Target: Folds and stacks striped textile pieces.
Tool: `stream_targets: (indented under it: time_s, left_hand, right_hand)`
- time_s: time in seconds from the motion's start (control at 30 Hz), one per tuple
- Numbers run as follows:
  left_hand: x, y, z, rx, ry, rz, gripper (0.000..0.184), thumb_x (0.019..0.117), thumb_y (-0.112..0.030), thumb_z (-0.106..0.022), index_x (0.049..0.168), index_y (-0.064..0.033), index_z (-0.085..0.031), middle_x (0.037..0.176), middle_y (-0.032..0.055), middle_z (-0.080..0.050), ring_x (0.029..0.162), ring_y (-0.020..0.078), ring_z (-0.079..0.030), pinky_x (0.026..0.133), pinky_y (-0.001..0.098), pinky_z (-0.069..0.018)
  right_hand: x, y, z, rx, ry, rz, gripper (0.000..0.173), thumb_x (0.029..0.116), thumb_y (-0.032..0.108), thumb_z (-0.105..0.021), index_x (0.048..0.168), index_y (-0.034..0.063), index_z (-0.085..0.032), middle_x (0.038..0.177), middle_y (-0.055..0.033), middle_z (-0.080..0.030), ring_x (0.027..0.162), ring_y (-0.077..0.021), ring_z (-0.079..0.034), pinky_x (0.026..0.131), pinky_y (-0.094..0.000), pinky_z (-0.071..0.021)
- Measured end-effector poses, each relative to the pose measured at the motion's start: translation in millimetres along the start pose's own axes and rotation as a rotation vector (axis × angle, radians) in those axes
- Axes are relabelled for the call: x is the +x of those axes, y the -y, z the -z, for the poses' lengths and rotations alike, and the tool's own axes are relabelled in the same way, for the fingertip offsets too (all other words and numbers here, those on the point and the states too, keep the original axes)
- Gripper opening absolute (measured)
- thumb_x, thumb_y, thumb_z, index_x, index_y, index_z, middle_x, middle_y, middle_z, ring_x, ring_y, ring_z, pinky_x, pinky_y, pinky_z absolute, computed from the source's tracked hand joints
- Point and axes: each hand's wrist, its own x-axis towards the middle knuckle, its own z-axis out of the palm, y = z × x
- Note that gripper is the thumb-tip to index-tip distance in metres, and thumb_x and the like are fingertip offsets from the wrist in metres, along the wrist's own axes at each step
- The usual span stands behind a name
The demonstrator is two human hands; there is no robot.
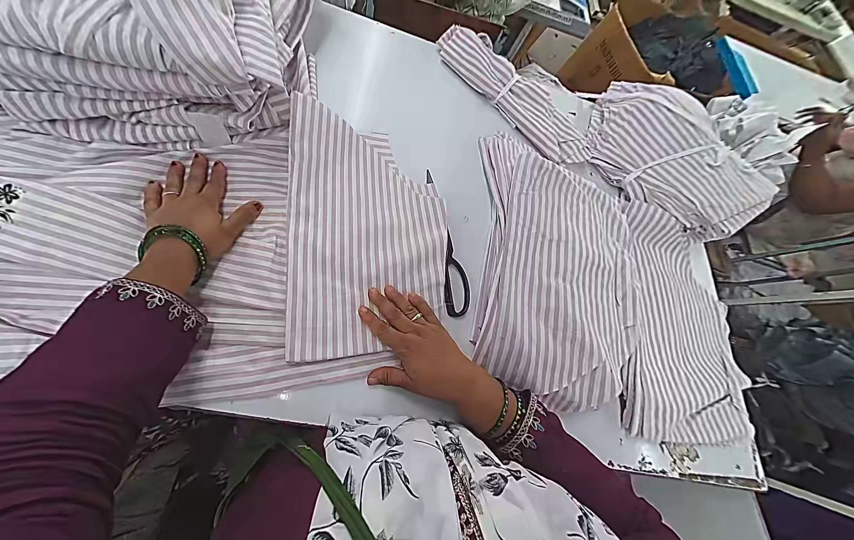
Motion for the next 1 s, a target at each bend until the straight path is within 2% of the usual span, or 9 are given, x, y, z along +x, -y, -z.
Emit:
stream_targets:
  time_s: [0.23,0.33,0.83,1.0]
  left_hand:
    - [-1.1,-1.3,0.3,-0.015,-0.006,-0.009,0.08,0.1031,-0.054,-0.05,0.16,-0.0022,-0.03,0.168,0.025,-0.019,0.156,0.0494,-0.01,0.118,0.0739,-0.0065]
    - [-1.6,-1.6,1.5,-0.037,-0.016,-0.021,0.078,0.1031,-0.05,-0.054,0.16,-0.0017,-0.03,0.167,0.0276,-0.019,0.155,0.0514,-0.01,0.117,0.0763,-0.0064]
    - [1.2,0.2,-1.0,0.011,-0.004,-0.001,0.08,0.1031,-0.055,-0.049,0.161,-0.0041,-0.028,0.169,0.0238,-0.018,0.156,0.0489,-0.01,0.118,0.0743,-0.0062]
    - [0.1,-0.4,0.0,-0.002,-0.005,-0.01,0.079,0.1033,-0.053,-0.051,0.161,-0.0031,-0.029,0.168,0.0249,-0.019,0.156,0.0494,-0.01,0.118,0.0743,-0.0067]
  right_hand:
    - [-0.4,-0.5,-0.7,0.011,-0.015,0.007,0.083,0.0915,0.064,-0.055,0.154,0.0096,-0.047,0.161,-0.0154,-0.04,0.15,-0.0377,-0.035,0.12,-0.0587,-0.0224]
    - [-0.3,1.2,1.5,0.028,0.0,-0.009,0.082,0.0904,0.061,-0.06,0.154,0.01,-0.047,0.161,-0.0153,-0.039,0.15,-0.0372,-0.034,0.121,-0.059,-0.0211]
    - [-0.6,-0.5,-0.3,0.019,-0.012,0.003,0.083,0.0905,0.062,-0.059,0.154,0.0101,-0.047,0.161,-0.0147,-0.04,0.15,-0.0366,-0.035,0.121,-0.059,-0.0225]
    - [-0.5,0.7,1.7,0.034,0.015,-0.012,0.082,0.0912,0.061,-0.059,0.155,0.0104,-0.045,0.163,-0.0146,-0.037,0.152,-0.0359,-0.032,0.122,-0.0584,-0.0196]
